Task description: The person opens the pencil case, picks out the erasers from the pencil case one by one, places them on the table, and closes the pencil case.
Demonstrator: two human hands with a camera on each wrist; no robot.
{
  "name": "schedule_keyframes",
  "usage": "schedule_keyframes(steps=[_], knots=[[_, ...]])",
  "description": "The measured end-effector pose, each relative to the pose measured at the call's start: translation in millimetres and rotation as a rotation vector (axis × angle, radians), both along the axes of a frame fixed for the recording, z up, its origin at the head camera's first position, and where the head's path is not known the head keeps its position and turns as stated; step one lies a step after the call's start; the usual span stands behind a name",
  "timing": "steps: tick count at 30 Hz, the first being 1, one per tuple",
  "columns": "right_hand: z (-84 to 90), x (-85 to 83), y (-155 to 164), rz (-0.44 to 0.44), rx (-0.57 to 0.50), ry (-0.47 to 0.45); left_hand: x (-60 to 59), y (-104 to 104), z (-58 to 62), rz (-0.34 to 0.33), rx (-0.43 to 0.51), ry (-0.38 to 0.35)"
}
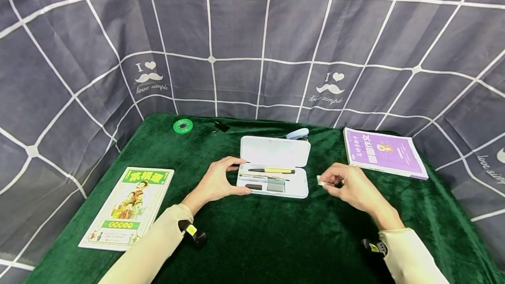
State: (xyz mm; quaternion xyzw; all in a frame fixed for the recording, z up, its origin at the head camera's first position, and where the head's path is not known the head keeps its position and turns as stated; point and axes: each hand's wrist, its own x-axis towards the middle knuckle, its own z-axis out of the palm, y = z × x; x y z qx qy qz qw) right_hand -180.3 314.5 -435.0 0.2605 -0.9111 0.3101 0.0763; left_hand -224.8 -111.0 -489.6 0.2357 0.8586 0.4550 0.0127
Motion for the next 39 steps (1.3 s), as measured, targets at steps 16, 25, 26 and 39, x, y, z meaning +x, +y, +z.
schedule_keyframes(steps=[16, 25, 26, 39], knots=[[-6.2, 5.8, 0, 0.045, 0.012, -0.142, 0.2, 1, -1.3, -0.005, 0.006, 0.002], [8.9, 0.5, -10, 0.004, -0.077, -0.105, 0.2, -1, -1.8, -0.002, 0.010, 0.005], [11.0, -0.9, -14, 0.006, -0.100, -0.107, 0.3, -1, -1.6, -0.001, 0.011, 0.005], [16.2, -23.3, -81, 0.137, -0.215, -0.140, -1.0, -1, -4.5, -0.014, 0.016, 0.043]])
